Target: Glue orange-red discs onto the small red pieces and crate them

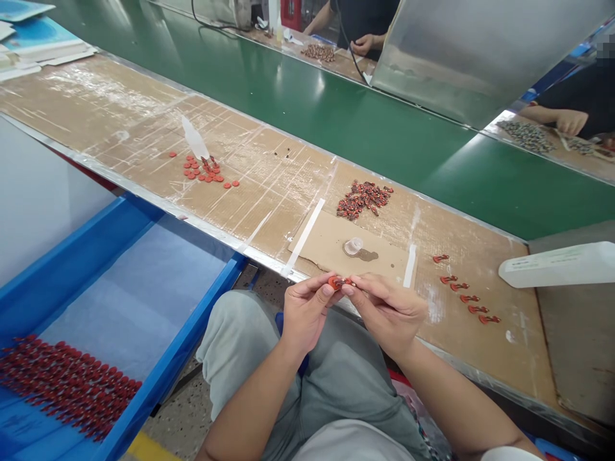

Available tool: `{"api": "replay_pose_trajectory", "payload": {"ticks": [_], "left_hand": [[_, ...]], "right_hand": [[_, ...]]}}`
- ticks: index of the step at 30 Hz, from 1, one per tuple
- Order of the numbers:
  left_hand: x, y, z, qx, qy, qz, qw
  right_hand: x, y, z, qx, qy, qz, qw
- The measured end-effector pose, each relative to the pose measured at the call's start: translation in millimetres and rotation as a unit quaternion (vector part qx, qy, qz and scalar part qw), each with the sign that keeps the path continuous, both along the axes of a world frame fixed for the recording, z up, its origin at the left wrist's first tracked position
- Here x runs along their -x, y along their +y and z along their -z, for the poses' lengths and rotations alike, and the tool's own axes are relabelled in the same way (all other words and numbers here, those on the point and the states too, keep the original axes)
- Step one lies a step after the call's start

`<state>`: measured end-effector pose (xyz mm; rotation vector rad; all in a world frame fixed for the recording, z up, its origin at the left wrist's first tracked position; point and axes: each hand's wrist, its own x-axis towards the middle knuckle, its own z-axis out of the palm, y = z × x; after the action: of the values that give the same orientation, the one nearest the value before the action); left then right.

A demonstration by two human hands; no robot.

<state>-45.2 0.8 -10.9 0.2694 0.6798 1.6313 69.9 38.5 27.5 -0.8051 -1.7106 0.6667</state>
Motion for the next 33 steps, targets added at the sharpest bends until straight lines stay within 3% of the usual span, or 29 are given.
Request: {"api": "replay_pose_trajectory", "payload": {"ticks": [9,19,26,33], "left_hand": [[1,-1,-0.3,-0.013,0.025,-0.012,1.0],[2,-1,3.1,-0.032,0.123,-0.043,0.991],[-2,-5,4.1,-0.071,0.202,-0.08,0.974],[-7,-9,-4.3,-0.075,0.232,-0.082,0.966]], "right_hand": [[1,-1,1.0,0.016,0.007,-0.006,1.0],[-3,2,2.5,0.017,-0.015,-0.001,1.0],[-10,5,5.3,-0.023,-0.005,-0.022,0.999],[-14,1,3.7,-0.041,-0.007,0.003,0.999]]}}
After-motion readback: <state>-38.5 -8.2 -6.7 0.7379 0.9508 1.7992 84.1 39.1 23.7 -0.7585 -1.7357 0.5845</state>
